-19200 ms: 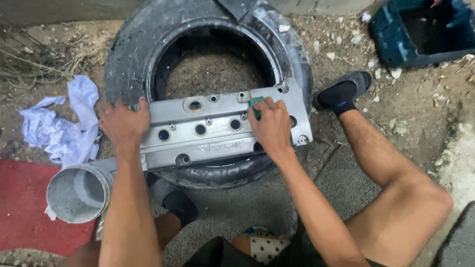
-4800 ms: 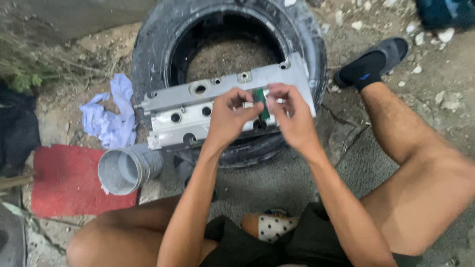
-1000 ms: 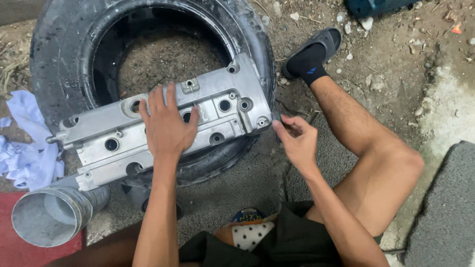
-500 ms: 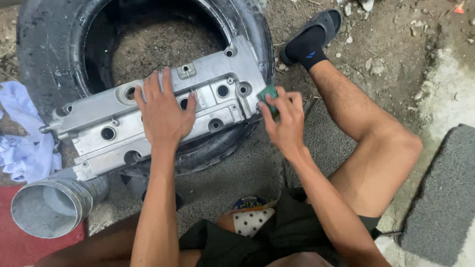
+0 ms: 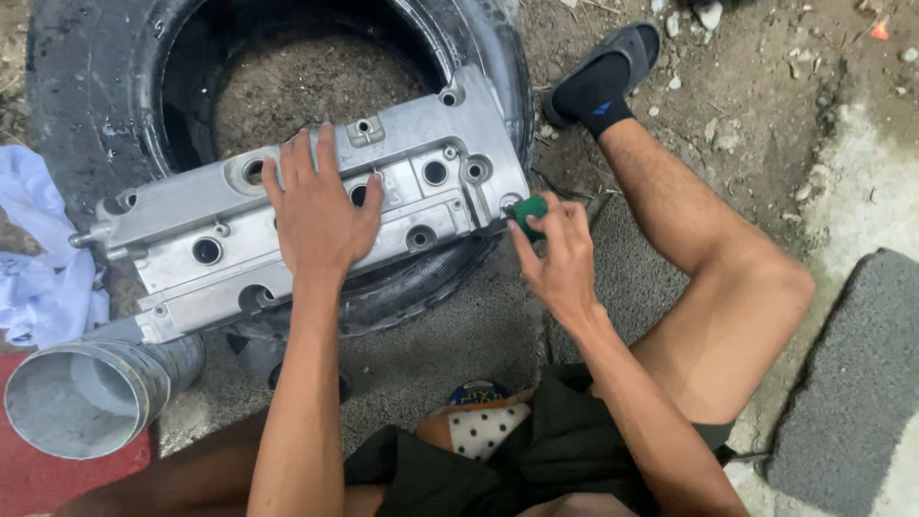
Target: The person scrubs a metallic engine cylinder head resting on a tire using a green sponge and water from a bucket. They repeatedly dip the sponge into the bucket, scrub the surface, and rinse the sponge, continuing the cleaning process throughout the clip.
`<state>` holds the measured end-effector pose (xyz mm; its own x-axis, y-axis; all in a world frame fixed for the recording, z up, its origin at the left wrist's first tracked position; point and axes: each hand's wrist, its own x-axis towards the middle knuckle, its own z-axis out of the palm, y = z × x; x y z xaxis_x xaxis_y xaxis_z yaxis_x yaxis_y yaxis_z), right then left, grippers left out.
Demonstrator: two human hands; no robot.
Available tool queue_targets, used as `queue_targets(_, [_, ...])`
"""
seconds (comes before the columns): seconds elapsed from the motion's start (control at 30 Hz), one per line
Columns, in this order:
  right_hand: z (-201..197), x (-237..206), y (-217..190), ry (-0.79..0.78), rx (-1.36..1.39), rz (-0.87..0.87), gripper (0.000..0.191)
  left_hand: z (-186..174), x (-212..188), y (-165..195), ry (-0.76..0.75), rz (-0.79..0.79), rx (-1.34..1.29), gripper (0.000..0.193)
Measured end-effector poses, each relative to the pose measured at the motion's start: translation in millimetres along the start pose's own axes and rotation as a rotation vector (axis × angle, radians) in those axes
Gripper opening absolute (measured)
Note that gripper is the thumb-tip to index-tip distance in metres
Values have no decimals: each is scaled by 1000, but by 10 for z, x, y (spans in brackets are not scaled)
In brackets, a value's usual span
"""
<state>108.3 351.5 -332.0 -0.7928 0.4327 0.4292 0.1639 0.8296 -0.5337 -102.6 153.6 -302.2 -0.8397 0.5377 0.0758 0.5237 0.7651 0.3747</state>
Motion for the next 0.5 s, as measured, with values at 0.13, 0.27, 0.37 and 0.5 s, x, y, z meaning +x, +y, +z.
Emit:
queue_targets(0.13, [-25,-82,159,0,304,360,24,25,2,-38,-1,6,-11,77])
queue_targets(0.27, [-110,-190,311,-30,736,755,14,-6,-2,-27,98,62,-14,66])
queue_targets(0.37, [-204,-279,314,-38,1130,898,7,-43,-72,175,114,3,-123,42])
queue_targets(0.5, [-242,-318,160,-73,1387,883,9,-33,-436,810,-103,44,-538,17])
